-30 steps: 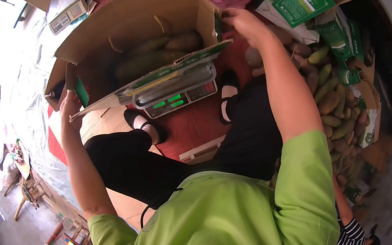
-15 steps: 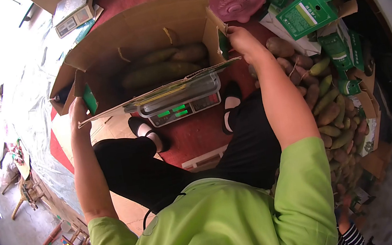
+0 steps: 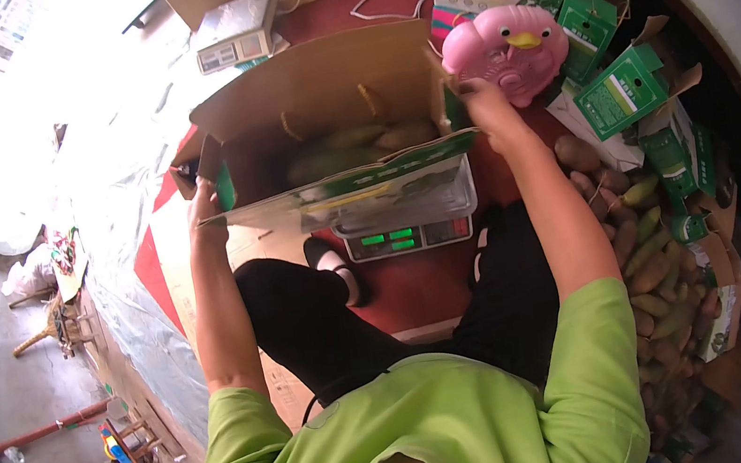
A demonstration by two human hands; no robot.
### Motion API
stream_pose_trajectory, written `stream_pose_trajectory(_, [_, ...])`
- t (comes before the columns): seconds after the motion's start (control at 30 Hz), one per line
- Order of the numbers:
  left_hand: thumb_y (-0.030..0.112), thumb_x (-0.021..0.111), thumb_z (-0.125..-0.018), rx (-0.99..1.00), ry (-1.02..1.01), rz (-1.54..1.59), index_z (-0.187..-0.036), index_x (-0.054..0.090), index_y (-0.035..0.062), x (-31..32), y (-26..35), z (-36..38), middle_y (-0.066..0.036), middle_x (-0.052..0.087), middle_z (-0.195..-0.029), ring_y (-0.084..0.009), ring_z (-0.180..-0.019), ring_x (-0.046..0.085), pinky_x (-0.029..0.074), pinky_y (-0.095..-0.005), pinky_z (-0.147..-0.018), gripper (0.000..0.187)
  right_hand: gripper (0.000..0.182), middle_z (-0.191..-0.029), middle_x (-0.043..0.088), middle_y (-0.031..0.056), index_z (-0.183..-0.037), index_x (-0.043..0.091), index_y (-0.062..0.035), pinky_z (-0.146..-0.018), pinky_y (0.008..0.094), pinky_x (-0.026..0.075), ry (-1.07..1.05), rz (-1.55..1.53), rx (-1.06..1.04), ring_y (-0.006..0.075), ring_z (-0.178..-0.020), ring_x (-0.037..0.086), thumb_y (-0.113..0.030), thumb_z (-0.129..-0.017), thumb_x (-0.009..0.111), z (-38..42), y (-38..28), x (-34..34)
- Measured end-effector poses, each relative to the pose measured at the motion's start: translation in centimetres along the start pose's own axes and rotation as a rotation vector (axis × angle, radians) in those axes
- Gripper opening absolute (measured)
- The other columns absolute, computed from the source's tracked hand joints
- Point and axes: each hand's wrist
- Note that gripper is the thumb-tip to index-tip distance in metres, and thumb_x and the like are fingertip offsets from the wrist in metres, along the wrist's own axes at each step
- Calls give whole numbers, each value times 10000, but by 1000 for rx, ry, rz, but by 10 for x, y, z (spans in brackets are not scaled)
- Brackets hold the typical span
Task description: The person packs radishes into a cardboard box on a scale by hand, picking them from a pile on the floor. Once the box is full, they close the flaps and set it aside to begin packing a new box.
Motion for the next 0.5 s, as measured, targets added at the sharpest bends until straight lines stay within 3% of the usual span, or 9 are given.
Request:
stream_pose_trajectory(0.07, [392,513,-951,-108,89,288,-1146,560,23,-21,4,2,-95,634,-898,-189,-710,583,501,-324,-657,419,251,-891,650,128,-1023,608,77,-653,305,503,11,-36,-91,177,-744,634,-126,-926,496,-6,-9,21])
stream_pose_trajectory(0.13, [364,492,-970,-45,7,411,-1214,513,33,-65,-15,-18,-86,630,-936,-197,-722,602,531,-337,-692,411,280,-1054,633,105,-1160,570,22,-805,306,487,-156,-39,-8,179,-933,613,-95,-934,453,-15,-27,40])
stream_pose_trajectory(0.27, [308,449,-992,-10,46,521,-1222,512,53,-148,-25,-8,-61,604,-1071,-206,-880,600,538,-362,-767,349,274,-916,613,75,-1153,564,-37,-631,324,524,-197,76,-65,183,-757,603,-198,-951,473,-3,-68,108])
stream_pose_trajectory(0.33, [279,451,-990,-16,-49,519,-1218,514,59,-200,-39,2,-63,591,-1086,-198,-904,581,523,-360,-843,324,314,-892,593,81,-1167,559,-69,-564,340,521,-271,67,-166,183,-691,584,-277,-941,496,-11,-64,147])
stream_pose_trajectory(0.4, [315,462,-984,59,12,472,-1077,587,90,-238,-48,28,-9,642,-933,-120,-801,596,466,-250,-675,273,352,-942,598,100,-1147,561,-53,-566,351,525,-339,112,-90,193,-713,599,-324,-934,489,4,-72,187])
stream_pose_trajectory(0.43, [298,461,-981,119,-72,473,-1039,604,107,-288,-81,15,17,649,-868,-96,-761,600,418,-242,-586,246,386,-996,602,154,-1166,541,-40,-633,385,524,-376,111,-79,239,-788,620,-339,-925,499,14,-75,205])
stream_pose_trajectory(0.47, [276,462,-977,52,74,419,-1037,601,104,-289,-72,44,16,652,-907,-92,-790,608,432,-230,-606,229,423,-1050,607,207,-1184,522,-28,-700,420,524,-412,110,-72,284,-862,642,-355,-916,510,26,-76,223])
stream_pose_trajectory(0.5, [266,465,-973,50,153,452,-1054,605,99,-287,-67,70,-29,662,-990,-108,-829,615,449,-239,-637,232,423,-1050,607,207,-1184,522,-28,-700,420,524,-389,98,-77,284,-862,642,-355,-916,510,27,-78,219])
Point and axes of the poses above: each hand's wrist, its own z-axis away from the middle knuckle, its own x-axis out of the palm, y = z × x
